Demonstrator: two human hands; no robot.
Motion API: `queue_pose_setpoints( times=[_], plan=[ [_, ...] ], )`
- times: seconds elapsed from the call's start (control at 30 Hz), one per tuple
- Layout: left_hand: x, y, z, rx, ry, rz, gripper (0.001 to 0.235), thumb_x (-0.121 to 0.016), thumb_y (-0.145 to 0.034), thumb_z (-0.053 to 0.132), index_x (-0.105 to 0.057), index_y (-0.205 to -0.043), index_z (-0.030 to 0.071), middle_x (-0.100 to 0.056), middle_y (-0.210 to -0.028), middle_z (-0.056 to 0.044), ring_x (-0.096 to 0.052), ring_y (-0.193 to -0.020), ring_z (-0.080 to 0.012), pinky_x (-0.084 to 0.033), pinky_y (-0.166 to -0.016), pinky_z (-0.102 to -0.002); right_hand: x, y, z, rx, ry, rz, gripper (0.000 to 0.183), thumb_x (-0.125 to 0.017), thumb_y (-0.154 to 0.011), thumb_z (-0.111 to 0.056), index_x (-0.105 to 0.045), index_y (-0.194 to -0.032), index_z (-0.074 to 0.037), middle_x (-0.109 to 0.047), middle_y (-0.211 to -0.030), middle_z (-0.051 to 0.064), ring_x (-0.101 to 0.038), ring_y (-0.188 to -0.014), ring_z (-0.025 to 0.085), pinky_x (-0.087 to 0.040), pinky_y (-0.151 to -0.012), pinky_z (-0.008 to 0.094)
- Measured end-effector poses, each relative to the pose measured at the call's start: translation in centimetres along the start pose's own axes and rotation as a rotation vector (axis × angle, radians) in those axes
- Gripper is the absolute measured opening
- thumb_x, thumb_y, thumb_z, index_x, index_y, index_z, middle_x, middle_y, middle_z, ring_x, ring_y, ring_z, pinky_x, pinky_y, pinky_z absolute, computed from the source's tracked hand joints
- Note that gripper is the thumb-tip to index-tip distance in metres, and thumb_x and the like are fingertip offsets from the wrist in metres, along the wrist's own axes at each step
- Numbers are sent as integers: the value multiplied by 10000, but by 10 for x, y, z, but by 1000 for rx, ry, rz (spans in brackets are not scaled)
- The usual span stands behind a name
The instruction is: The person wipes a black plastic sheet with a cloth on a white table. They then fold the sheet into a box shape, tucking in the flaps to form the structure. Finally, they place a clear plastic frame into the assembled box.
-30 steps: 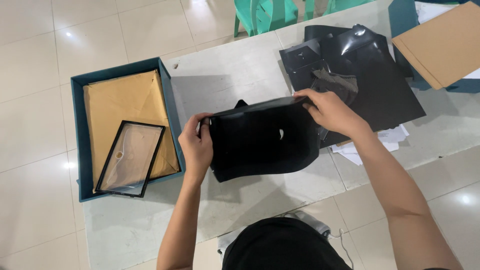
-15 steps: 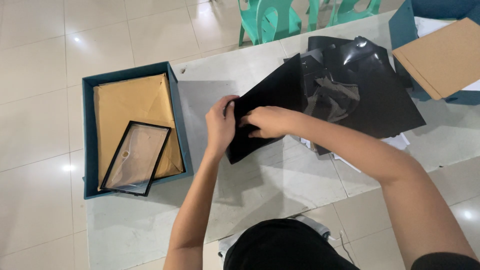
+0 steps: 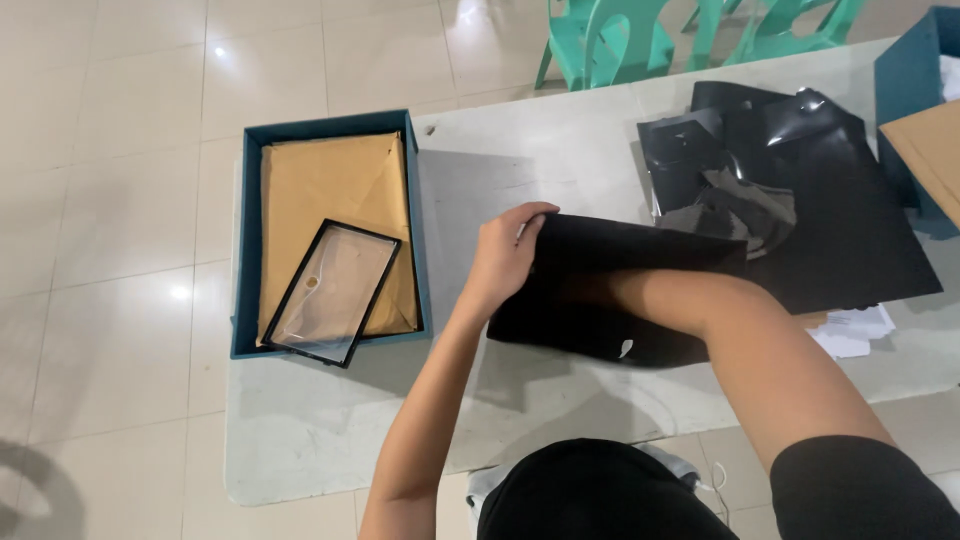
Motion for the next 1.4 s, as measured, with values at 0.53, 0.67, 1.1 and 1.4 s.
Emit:
queue_pose_setpoints(
  times=[0.53,0.67,1.1,1.4],
  plan=[
    [-4,20,1,-79,16,7,226,-563,-1003,64,-720,-1165,43,-746,-1084,-194,-727,-1001,-345,-559,-893,-386,-33,66,-5,26,-179,193,305,-636,-887,-141,-727,-1163,-47,-702,-1198,195,-648,-1134,346,-478,-973,470],
    [-4,33,2,-121,1,38,222,-571,-1002,57,-727,-1160,54,-752,-1085,-177,-718,-1021,-334,-553,-913,-381,-33,50,-12,29,-230,261,312,-637,-883,-138,-724,-1165,-37,-698,-1196,206,-644,-1135,353,-472,-973,476],
    [-18,32,32,-124,-53,7,234,-583,-982,38,-734,-1160,59,-736,-1014,-186,-705,-883,-308,-556,-822,-361,-45,82,11,3,-301,481,333,-641,-871,-127,-714,-1172,-5,-688,-1189,243,-634,-1136,372,-452,-972,494],
    [-8,24,9,-105,-108,94,209,-579,-1016,52,-727,-1164,49,-737,-938,-188,-702,-765,-246,-555,-736,-346,35,174,-12,-259,-207,-139,302,-632,-973,-282,-768,-1106,-48,-738,-1077,187,-707,-1019,364,-564,-899,456]
  ],
)
Point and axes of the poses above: each hand's wrist, its own y-axis away from the middle knuckle, its own x-axis out of the back of the hand, z = x × y, the point moved 2 cm from there along -y, towards the middle knuckle
